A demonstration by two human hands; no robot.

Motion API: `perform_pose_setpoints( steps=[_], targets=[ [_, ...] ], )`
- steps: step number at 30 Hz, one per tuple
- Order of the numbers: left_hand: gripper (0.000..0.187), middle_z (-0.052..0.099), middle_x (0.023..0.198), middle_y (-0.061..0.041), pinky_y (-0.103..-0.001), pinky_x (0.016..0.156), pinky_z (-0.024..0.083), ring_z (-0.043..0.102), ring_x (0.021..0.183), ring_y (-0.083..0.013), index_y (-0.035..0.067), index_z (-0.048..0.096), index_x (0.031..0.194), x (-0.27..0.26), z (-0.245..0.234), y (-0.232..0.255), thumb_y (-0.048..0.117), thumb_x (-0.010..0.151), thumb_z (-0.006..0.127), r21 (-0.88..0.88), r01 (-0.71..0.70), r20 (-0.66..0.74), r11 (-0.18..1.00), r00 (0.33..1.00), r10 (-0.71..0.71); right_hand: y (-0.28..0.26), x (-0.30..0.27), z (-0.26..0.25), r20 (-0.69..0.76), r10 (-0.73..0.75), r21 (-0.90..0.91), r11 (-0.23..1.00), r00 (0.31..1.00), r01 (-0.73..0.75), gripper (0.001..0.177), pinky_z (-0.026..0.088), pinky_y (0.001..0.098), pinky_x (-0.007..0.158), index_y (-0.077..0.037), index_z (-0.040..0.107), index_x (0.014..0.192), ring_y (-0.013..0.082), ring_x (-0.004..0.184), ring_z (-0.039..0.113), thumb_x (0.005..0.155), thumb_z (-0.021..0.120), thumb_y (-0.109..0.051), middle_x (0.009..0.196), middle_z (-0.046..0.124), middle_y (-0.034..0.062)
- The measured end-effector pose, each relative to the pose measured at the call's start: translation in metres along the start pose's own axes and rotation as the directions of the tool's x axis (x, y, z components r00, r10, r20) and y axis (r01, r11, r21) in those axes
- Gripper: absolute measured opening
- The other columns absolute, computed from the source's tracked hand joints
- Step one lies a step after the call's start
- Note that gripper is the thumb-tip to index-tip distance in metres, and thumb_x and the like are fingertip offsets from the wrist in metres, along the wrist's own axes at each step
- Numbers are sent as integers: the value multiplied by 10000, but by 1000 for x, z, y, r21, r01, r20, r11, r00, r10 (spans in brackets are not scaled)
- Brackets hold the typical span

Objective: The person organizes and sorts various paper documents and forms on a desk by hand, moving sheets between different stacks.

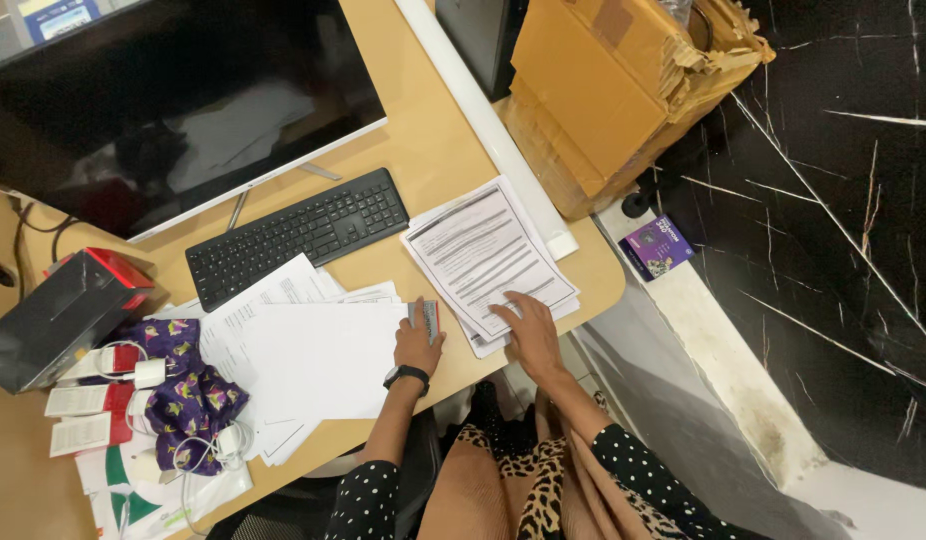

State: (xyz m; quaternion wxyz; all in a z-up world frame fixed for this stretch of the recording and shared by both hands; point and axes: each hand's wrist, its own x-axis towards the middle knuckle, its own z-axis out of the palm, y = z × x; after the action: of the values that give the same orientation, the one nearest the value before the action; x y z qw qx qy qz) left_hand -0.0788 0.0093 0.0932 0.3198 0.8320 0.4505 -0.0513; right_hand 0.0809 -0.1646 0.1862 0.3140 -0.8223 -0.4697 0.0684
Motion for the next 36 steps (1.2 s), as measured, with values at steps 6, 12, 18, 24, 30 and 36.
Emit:
perform_pose_setpoints(
  steps=[6, 12, 18, 24, 30, 36],
  targets=[
    [987, 479, 1290, -252, -515, 929, 521, 536, 1130, -448, 236, 143, 1626, 0, 1, 4, 269, 864, 770, -4, 22, -9, 1000, 1000, -22, 12, 0, 21, 112, 18, -79, 997, 994, -10, 687, 359, 454, 1100, -169, 660, 1321, 354, 1326, 473, 698, 661, 120, 1435, 525, 173],
    [972, 478, 1298, -260, -517, 932, 524, 536, 1147, -449, 237, 144, 1617, 0, 0, 6, 244, 868, 764, 4, 26, -5, 1000, 1000, -26, 4, 2, 24, 122, 47, -190, 981, 991, -23, 769, 335, 479, 1108, -124, 583, 1410, 345, 1364, 431, 691, 649, 139, 1497, 456, 192],
    [964, 479, 1290, -284, -514, 926, 534, 535, 1155, -467, 204, 132, 1615, 7, -1, 4, 215, 870, 744, 3, 26, 31, 1000, 999, -26, 7, 9, 24, 9, 62, -292, 955, 998, -57, 812, 320, 508, 1129, -68, 497, 1466, 334, 1402, 405, 697, 652, 143, 1559, 402, 171],
    [862, 518, 1263, -279, -511, 871, 563, 613, 1087, -440, 91, 190, 1590, 22, -3, 26, 284, 911, 685, -38, 88, -57, 995, 994, -90, 14, 8, 35, 150, 174, -314, 942, 973, -120, 878, 308, 507, 1125, -59, 398, 1511, 354, 1417, 347, 697, 700, 70, 1596, 308, 193],
    [781, 543, 1278, -262, -526, 818, 558, 616, 1106, -446, 32, 266, 1551, 19, -31, 75, 260, 908, 646, -169, 9, -317, 986, 946, -63, 19, 4, 42, 194, 193, -289, 948, 962, -132, 849, 323, 501, 1106, -40, 371, 1527, 357, 1394, 361, 749, 710, -64, 1590, 307, 211],
    [811, 506, 1356, -331, -498, 908, 527, 609, 1114, -477, -40, 268, 1556, 44, -19, 104, 311, 934, 653, -335, -149, -337, 930, 941, 30, 17, 8, 29, 227, 189, -249, 960, 955, -131, 887, 328, 493, 1111, -28, 385, 1519, 358, 1393, 360, 755, 759, -276, 1598, 304, 224]
  ],
)
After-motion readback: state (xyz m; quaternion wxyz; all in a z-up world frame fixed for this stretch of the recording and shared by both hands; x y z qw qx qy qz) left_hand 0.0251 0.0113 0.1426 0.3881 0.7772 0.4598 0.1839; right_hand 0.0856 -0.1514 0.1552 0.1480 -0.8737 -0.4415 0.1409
